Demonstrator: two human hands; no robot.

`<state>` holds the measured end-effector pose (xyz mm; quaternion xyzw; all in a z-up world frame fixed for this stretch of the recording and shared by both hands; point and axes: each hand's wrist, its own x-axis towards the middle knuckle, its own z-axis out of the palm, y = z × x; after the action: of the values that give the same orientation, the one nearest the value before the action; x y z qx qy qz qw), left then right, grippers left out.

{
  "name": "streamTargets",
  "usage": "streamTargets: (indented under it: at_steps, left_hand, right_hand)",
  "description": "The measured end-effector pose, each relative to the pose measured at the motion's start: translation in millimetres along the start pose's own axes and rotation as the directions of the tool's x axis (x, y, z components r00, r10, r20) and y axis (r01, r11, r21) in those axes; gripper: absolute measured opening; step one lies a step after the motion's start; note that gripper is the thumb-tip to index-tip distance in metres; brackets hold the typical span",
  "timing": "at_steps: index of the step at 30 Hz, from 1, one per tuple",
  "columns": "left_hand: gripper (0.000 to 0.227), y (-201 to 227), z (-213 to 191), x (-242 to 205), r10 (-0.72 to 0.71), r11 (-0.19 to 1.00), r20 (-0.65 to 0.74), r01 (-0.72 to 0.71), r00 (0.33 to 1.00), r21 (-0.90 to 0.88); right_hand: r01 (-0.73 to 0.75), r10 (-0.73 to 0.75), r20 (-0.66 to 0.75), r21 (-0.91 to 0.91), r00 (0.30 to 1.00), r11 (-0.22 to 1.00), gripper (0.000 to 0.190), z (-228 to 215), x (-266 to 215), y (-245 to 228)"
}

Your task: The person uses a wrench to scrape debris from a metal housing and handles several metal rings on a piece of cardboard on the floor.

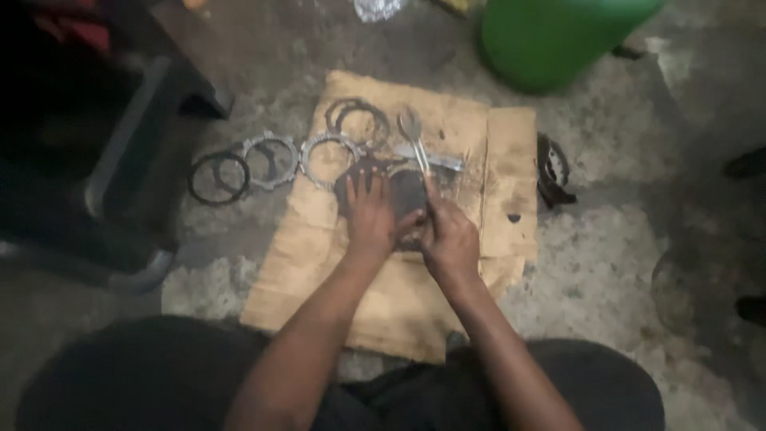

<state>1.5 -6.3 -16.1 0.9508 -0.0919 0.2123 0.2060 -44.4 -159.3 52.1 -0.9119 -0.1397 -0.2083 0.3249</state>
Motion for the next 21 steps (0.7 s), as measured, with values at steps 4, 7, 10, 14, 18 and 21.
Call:
streamTargets:
  at_steps: [4,7,10,14,18,21]
  left_hand:
    - [0.104,0.1,-4.5,5.7,-0.008,1.0,0.014,0.008,1.0,-0.011]
    - [0.104,-1.1,3.4,12.9,-0.011,1.0,0.017,0.011,1.0,-0.011]
    - [0.1,-5.2,6.3,-2.0,0.039,0.998,0.019,-0.039,0.999,0.039]
    - [0.102,4.5,-8.5,10.2,-0.004,0.999,0.057,0.001,0.998,0.051]
    - [0.093,-4.7,-20.3,22.3,-0.058,0.993,0.293,0.026,0.954,0.114]
    - [0.082,-21.5,-19.6,44.4,-0.002,0.971,0.329,-0.077,0.945,0.228]
  right_hand:
    - [-0.236,0.325,0.305,-0.293,0.895,0.926,0.061,-2.0,15.8,-10.3]
    - [-0.279,0.324,0.236,-0.203,0.916,0.938,0.057,-6.9,17.6,-13.7]
    - [-0.124,0.129,0.089,-0.06,0.988,0.99,0.056,1.3,2.7,-3.1]
    - [-0.366,0.354,0.124,0.088,0.927,0.927,0.045,-1.4,18.0,30.3]
    - [-0.279,0.317,-0.148,0.23,0.937,0.932,0.04,-39.4,28.1,59.5]
    - [-0.248,0.327,-0.204,0.335,0.923,0.909,0.043,-60.9,25.3,56.7]
